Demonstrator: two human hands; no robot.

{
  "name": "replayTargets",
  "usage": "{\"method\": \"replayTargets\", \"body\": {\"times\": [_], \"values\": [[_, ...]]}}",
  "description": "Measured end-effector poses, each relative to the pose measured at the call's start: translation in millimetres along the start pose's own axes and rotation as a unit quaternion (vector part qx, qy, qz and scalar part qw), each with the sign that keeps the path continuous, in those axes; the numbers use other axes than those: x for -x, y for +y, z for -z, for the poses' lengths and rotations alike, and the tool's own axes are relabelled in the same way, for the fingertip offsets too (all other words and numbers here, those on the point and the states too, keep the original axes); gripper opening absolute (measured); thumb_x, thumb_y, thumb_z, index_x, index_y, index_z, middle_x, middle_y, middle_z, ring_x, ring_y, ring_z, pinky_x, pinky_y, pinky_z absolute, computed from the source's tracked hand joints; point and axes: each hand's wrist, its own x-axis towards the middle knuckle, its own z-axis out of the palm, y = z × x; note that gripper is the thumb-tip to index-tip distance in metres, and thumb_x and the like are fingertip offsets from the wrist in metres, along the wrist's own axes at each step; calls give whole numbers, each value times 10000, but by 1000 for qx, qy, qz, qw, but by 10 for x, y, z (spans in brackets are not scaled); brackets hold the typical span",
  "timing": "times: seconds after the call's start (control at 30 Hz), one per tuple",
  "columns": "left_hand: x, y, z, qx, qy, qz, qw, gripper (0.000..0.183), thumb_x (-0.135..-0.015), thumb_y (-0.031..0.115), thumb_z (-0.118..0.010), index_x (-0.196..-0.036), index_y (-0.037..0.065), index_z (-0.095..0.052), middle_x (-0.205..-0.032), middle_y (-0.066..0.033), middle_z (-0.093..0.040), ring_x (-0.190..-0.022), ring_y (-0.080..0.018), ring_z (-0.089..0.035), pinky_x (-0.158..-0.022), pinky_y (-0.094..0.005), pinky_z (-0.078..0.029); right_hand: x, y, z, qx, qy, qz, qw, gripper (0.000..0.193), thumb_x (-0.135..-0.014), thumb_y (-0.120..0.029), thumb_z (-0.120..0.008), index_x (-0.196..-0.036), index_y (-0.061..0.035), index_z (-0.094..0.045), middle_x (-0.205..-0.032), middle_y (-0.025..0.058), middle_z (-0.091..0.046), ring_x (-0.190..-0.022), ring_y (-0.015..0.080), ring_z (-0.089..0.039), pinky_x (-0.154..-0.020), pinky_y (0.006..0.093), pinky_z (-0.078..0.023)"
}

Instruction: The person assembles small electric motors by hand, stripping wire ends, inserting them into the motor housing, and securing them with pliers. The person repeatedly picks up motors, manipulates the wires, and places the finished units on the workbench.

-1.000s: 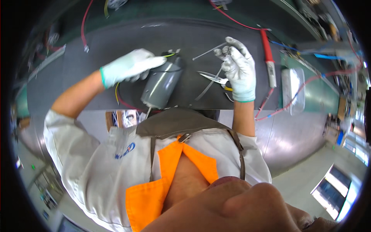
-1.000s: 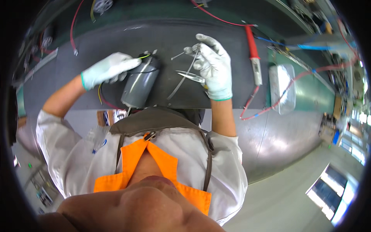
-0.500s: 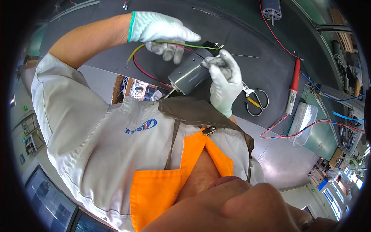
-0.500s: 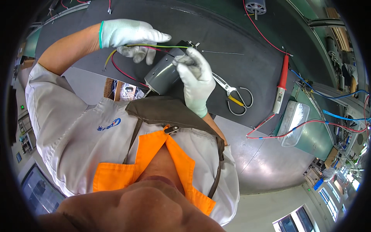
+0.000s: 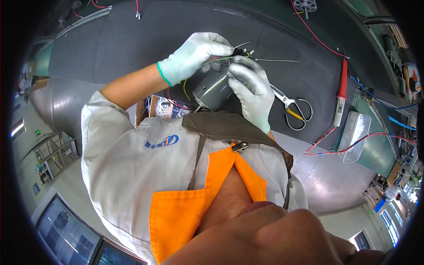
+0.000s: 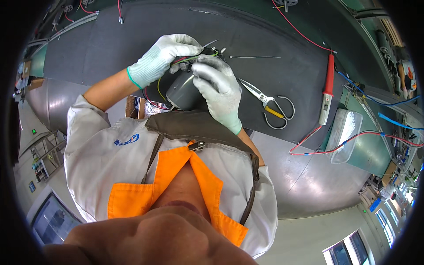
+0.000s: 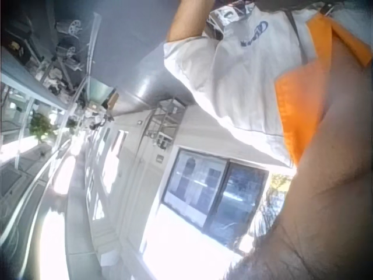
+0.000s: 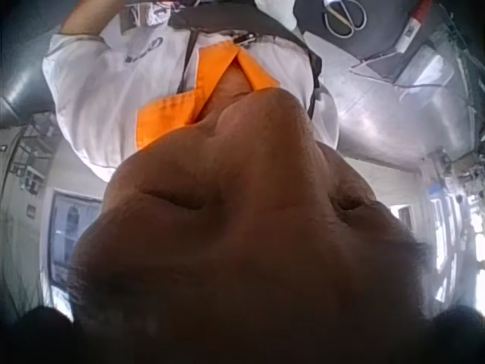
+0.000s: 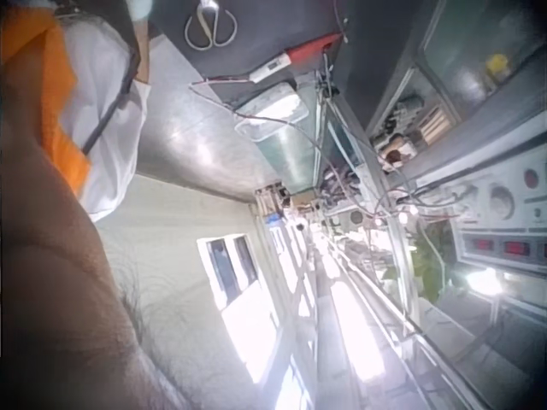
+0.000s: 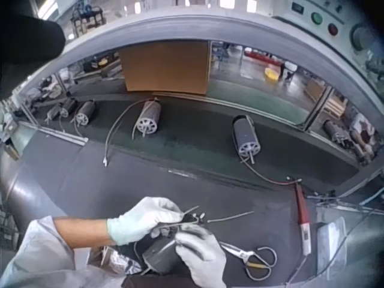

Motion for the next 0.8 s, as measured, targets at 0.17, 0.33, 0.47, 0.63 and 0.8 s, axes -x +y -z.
{"method": "replayTargets", "body": {"times": [0.17,0.33,0.47,0.63,0.8], "values": [[-70,-100,-54,32,-23,-5,999,273,-941,227,-698,-1098,4,-691,-768,7,-645,-563,-15,-499,-501,-180,-381,-41,-119,70,47,51,57,996,223,-915,14,-704,-1134,2,-746,-1242,108,-666,-782,66,-604,-644,206,-479],[-73,-155,-135,38,-32,-19,999,225,-931,185,-717,-1086,23,-700,-797,18,-656,-588,-5,-539,-474,-166,-368,-233,-201,224,-120,135,-120,976,316,-975,19,-586,-1281,77,-638,-960,134,-738,-687,100,-642,-571,221,-517],[-87,-138,-166,10,-25,-26,999,204,-931,165,-717,-1079,25,-705,-811,23,-665,-604,-4,-559,-472,-162,-364,-288,-197,249,-139,116,-108,977,489,-955,20,-598,-1431,84,-508,-931,159,-731,-658,92,-627,-550,213,-509],[-108,-157,-171,9,-31,-27,999,193,-928,163,-730,-1064,27,-709,-805,27,-666,-606,2,-556,-467,-161,-352,-283,-174,267,-148,112,-112,976,544,-942,16,-617,-1465,75,-478,-893,140,-728,-653,83,-617,-545,213,-498],[-91,-52,-199,-9,-50,-16,999,179,-939,151,-720,-1067,27,-707,-802,20,-678,-598,2,-552,-465,-163,-347,-383,-242,382,-87,56,-157,982,521,-935,-4,-643,-1439,56,-528,-832,104,-725,-589,64,-582,-493,208,-453]]}}
